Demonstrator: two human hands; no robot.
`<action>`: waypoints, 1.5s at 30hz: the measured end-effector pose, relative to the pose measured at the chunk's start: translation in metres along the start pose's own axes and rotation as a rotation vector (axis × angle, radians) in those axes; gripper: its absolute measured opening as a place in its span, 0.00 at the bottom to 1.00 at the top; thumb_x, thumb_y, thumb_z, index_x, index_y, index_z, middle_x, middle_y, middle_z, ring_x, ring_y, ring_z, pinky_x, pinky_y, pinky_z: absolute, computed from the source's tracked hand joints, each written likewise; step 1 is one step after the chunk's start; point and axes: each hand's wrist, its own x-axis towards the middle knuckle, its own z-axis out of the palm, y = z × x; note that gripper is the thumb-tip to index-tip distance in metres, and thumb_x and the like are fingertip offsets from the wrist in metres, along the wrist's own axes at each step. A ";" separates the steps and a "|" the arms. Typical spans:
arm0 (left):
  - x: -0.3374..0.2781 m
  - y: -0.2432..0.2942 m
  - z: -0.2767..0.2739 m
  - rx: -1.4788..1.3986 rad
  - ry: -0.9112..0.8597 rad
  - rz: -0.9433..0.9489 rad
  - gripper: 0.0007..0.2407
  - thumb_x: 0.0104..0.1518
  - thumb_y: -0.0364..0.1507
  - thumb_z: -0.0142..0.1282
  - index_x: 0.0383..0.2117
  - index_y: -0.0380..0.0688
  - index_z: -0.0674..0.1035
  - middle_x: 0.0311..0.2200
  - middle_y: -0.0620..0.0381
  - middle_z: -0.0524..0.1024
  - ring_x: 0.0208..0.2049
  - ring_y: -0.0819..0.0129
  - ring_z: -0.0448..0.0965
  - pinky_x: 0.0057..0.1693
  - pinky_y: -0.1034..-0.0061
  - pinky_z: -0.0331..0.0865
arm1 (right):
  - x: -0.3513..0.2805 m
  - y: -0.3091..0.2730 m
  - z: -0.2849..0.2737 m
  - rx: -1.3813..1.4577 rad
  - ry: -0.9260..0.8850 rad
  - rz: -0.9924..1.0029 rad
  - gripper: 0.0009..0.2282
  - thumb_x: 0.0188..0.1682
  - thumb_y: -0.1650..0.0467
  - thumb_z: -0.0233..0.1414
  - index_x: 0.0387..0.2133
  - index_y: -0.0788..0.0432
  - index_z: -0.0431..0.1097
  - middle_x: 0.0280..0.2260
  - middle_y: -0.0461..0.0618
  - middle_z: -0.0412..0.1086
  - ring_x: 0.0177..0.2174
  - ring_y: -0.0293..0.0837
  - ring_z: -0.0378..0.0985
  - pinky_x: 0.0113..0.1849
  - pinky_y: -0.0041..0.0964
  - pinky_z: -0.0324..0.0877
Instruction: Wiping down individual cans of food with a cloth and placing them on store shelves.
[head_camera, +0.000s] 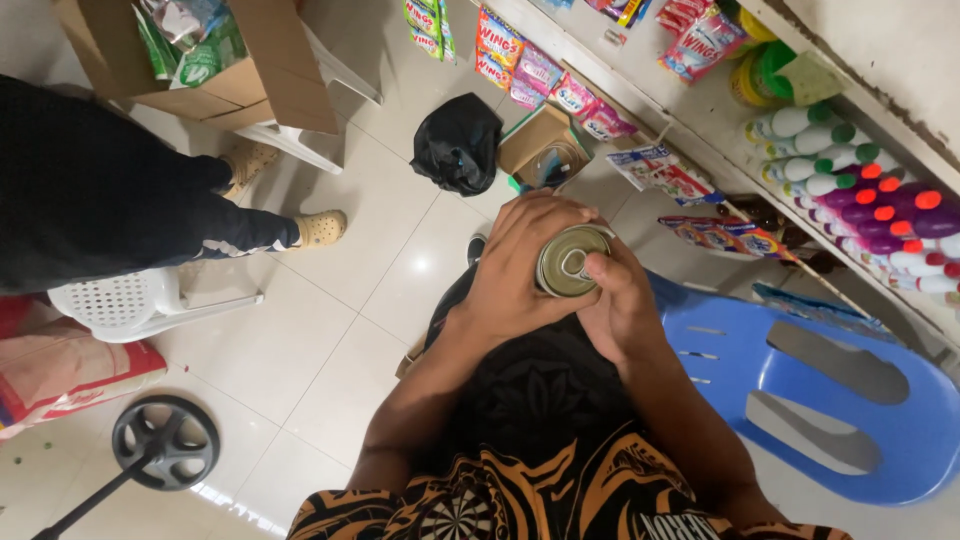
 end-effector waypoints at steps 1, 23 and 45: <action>0.000 0.000 -0.002 0.003 -0.020 -0.001 0.24 0.56 0.43 0.66 0.52 0.40 0.77 0.48 0.51 0.79 0.51 0.49 0.81 0.64 0.50 0.68 | 0.001 -0.001 0.003 0.021 0.003 0.010 0.25 0.49 0.67 0.52 0.57 0.69 0.58 0.41 0.57 0.68 0.43 0.46 0.73 0.42 0.41 0.73; 0.004 0.043 0.006 -0.319 -0.490 -0.222 0.24 0.49 0.33 0.71 0.52 0.43 0.74 0.43 0.41 0.78 0.45 0.38 0.80 0.54 0.45 0.73 | -0.025 -0.060 -0.039 -0.256 -0.240 0.182 0.44 0.34 0.62 0.64 0.67 0.63 0.52 0.53 0.61 0.68 0.53 0.48 0.69 0.56 0.47 0.67; -0.035 0.055 0.110 0.110 -0.087 -0.001 0.27 0.57 0.49 0.61 0.54 0.42 0.76 0.50 0.51 0.78 0.52 0.49 0.80 0.60 0.55 0.72 | -0.050 -0.090 -0.090 0.006 -0.262 0.107 0.44 0.39 0.62 0.64 0.69 0.63 0.48 0.50 0.49 0.69 0.51 0.40 0.71 0.53 0.35 0.67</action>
